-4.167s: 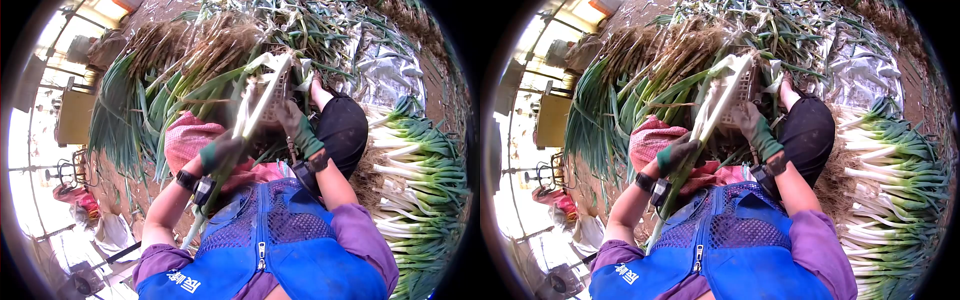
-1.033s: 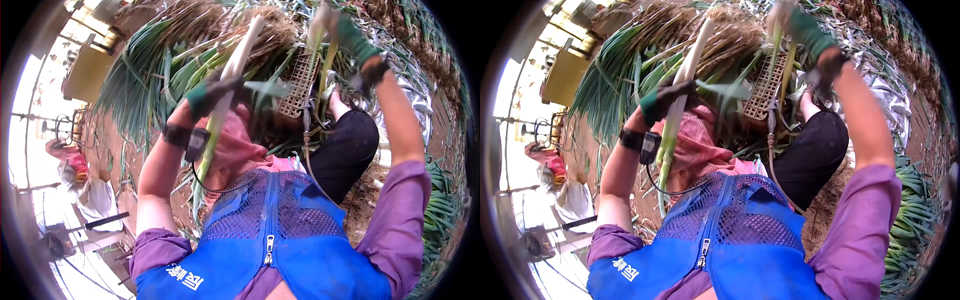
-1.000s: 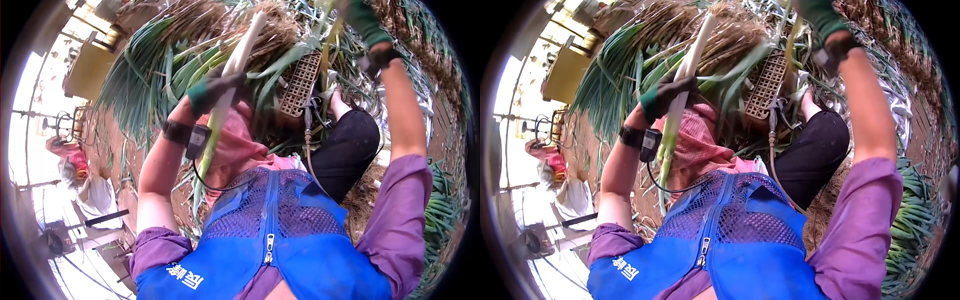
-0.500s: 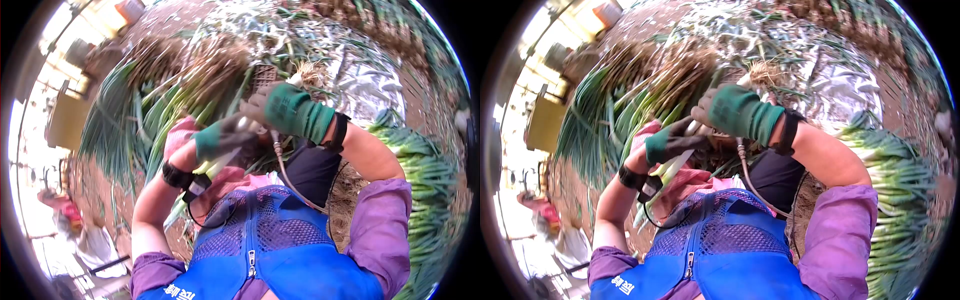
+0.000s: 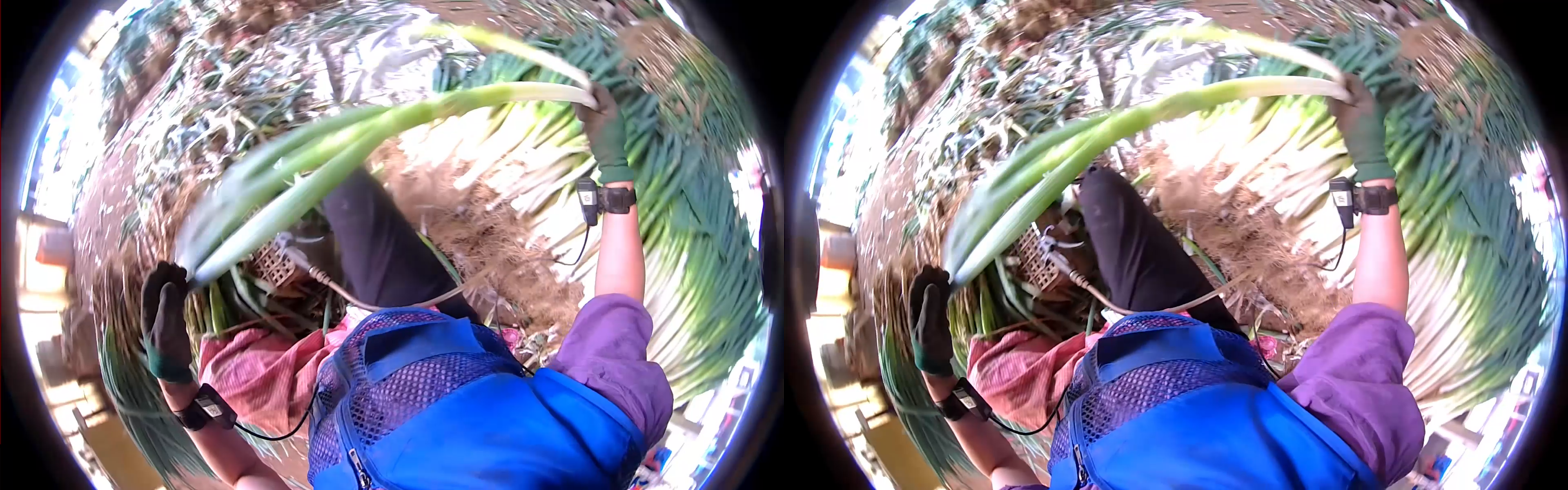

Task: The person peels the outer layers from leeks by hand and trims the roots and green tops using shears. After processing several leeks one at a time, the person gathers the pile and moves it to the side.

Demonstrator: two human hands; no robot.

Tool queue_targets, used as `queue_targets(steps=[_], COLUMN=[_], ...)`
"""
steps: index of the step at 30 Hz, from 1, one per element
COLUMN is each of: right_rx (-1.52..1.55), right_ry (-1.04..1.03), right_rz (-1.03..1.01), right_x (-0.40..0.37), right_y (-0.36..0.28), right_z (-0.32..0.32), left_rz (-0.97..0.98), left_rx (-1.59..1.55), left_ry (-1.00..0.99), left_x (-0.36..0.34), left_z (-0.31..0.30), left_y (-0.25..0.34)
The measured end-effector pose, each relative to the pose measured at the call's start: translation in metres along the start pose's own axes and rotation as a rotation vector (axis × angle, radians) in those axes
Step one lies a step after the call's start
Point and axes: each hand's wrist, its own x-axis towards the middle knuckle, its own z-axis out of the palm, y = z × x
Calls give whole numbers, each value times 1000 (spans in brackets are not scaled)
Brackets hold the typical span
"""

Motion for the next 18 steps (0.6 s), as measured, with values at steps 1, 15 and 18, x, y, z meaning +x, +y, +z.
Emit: queue_targets(steps=[1,15,18], right_rx=[-80,-274,-486], right_ry=[143,247,226], right_rz=[59,1003,935], right_x=[-14,-210,-178], right_y=[14,148,141], right_z=[-36,-5,12], left_rz=[-31,-656,-760], left_rx=[-40,197,47], left_ry=[26,-111,-195], left_x=[7,5,9], left_z=[3,58,29], left_y=[-9,-185,-216])
